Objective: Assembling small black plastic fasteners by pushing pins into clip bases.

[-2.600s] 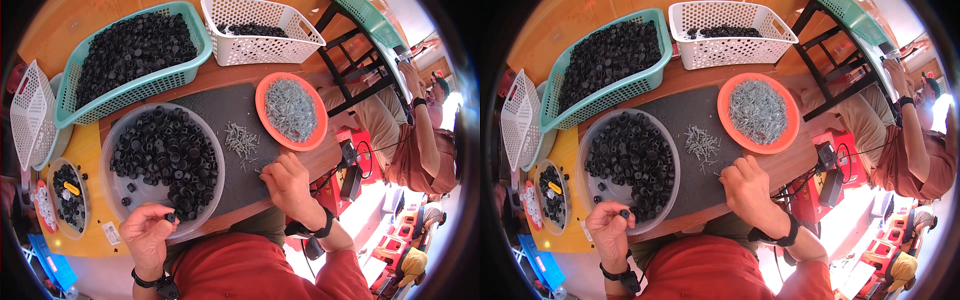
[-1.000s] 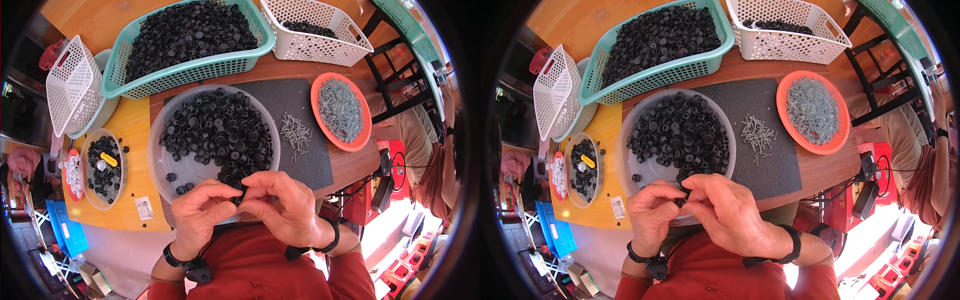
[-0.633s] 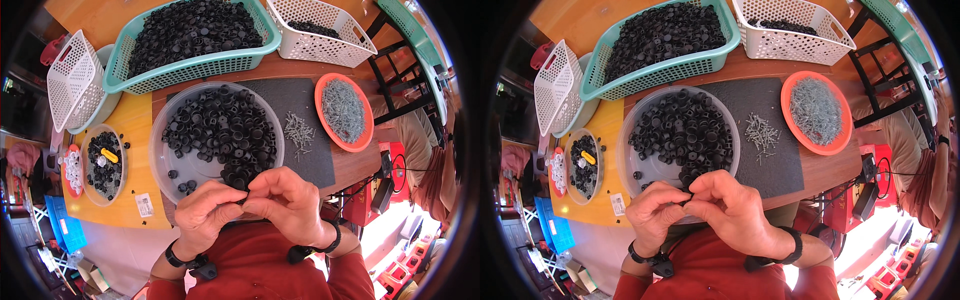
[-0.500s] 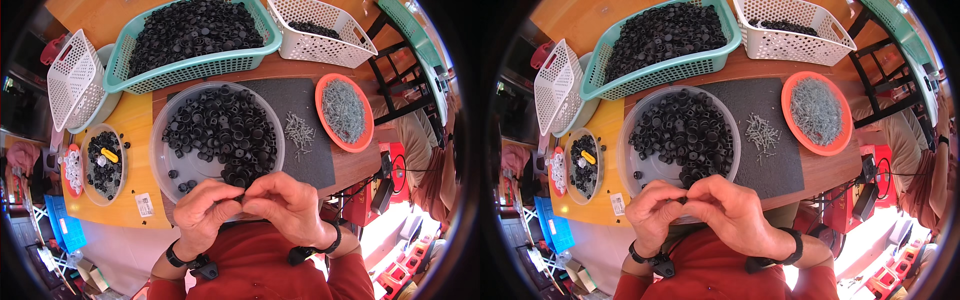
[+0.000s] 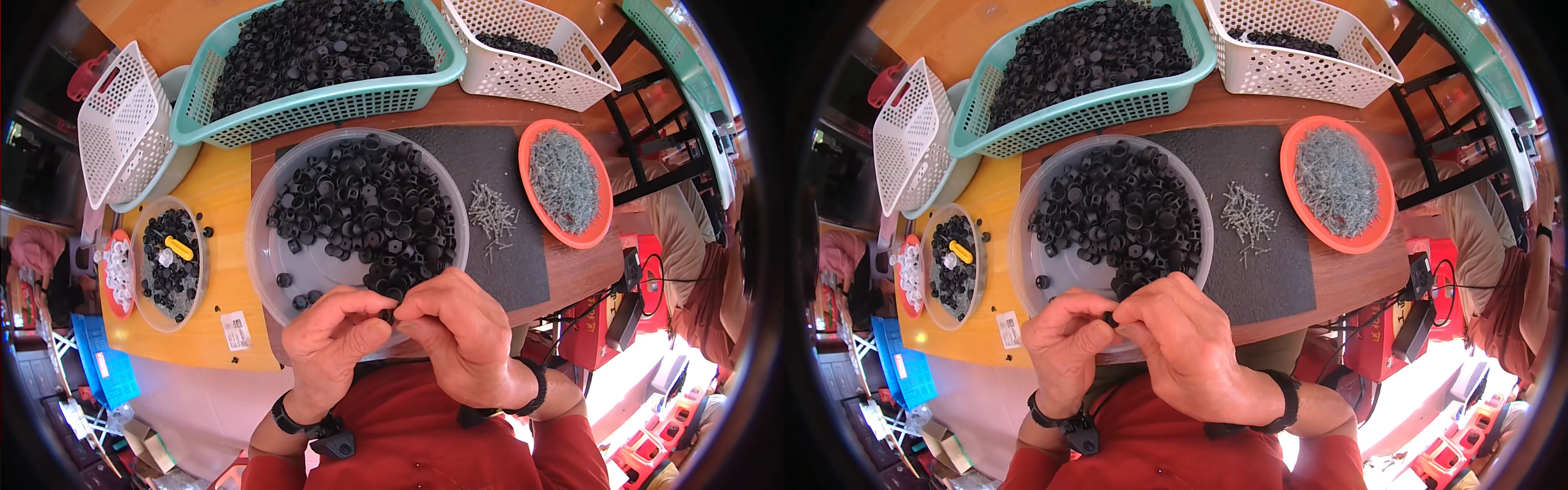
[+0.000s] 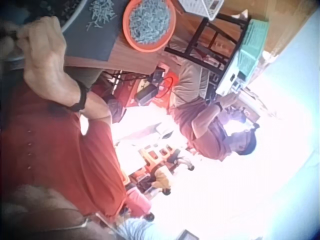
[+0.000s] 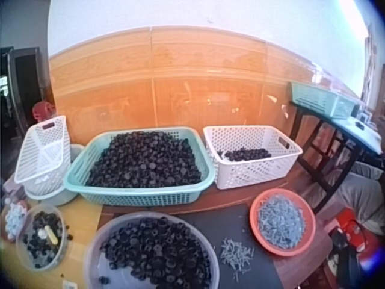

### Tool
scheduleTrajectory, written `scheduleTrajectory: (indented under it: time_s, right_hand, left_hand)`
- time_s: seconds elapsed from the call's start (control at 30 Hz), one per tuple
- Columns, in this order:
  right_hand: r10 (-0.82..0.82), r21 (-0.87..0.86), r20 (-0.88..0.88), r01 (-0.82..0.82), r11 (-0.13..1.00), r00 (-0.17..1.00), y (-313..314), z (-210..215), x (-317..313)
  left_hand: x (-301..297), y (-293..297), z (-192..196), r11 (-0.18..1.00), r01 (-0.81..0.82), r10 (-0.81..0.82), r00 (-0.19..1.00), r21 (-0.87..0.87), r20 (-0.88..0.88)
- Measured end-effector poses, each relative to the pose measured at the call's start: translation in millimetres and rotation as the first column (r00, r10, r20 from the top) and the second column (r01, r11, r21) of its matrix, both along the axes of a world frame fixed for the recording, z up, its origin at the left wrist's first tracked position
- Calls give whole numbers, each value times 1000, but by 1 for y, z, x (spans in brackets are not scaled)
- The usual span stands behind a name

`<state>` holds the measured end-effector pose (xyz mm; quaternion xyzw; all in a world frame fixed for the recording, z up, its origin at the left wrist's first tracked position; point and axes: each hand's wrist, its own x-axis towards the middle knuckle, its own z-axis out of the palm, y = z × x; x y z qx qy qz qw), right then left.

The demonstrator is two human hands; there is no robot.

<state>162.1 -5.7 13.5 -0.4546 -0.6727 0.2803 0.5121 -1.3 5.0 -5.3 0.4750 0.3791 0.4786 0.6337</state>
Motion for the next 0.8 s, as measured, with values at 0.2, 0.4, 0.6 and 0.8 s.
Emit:
scheduleTrajectory:
  time_s: [0.2,0.4,0.6,0.8]
  right_hand:
    - [12,-117,-54,-18,993,998,9,13,-5]
    - [70,21,204,-76,997,976,27,0,5]
    - [185,71,479,-248,966,858,35,-13,-14]
    - [317,12,580,-397,918,750,45,-15,-38]
  left_hand:
    - [-7,6,8,989,-134,140,986,-70,92]
    - [-33,12,3,945,-322,325,944,-61,47]
    - [-42,9,0,921,-388,389,918,-33,73]
    - [-47,7,-2,912,-410,411,908,-28,79]
